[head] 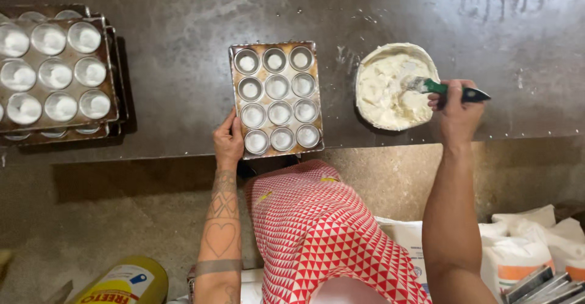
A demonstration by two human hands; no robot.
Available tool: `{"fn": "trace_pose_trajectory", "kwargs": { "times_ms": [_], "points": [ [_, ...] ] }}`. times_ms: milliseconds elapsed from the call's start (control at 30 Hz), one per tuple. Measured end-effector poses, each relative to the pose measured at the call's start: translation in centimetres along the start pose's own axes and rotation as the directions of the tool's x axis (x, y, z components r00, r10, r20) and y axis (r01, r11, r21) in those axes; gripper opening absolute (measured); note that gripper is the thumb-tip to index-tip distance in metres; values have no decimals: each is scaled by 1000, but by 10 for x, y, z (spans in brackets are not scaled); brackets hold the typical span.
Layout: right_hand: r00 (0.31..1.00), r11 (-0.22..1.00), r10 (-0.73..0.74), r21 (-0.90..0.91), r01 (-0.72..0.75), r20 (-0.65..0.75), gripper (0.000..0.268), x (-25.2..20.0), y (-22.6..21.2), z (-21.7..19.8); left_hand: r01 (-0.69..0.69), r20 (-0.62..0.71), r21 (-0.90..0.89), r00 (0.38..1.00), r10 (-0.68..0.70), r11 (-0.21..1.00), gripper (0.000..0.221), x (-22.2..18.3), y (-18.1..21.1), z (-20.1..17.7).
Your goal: The person greases muffin tins by applying a white creamy substance from a bowl into each individual cup using a green-handled brush.
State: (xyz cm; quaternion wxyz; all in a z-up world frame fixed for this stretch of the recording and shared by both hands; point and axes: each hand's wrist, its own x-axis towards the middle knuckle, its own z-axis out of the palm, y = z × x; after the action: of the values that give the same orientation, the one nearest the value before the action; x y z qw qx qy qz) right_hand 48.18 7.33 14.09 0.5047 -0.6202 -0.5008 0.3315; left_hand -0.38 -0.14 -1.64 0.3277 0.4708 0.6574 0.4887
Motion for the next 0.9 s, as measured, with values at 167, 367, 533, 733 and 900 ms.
{"fn": "trace_pose_trajectory", "kwargs": {
  "times_ms": [167, 367, 533, 733, 900],
  "points": [
    [944, 942, 321, 84, -326, 73, 19, 3, 32, 28, 25, 3, -7, 1000, -25, 1000, 35, 1, 4, -3],
    [997, 999, 12, 36, -14, 71, 17, -25, -45, 35, 18, -41, 19, 999, -17, 1000, 34, 1, 10, 1],
    [695, 873, -185, -208, 441, 695, 27, -42, -110, 132, 4, -56, 40, 998, -2, 999, 34, 2, 15, -1],
    [99, 372, -257, 4, 928, 961, 57, -25, -134, 239, 8, -81, 22, 997, -6, 1000, 33, 0, 17, -1],
    [-11, 301, -182, 66, 951, 983, 20, -14, -94, 317, -25, -95, 10, 995, 26, 1000, 32, 0, 16, 0]
  ]
}}
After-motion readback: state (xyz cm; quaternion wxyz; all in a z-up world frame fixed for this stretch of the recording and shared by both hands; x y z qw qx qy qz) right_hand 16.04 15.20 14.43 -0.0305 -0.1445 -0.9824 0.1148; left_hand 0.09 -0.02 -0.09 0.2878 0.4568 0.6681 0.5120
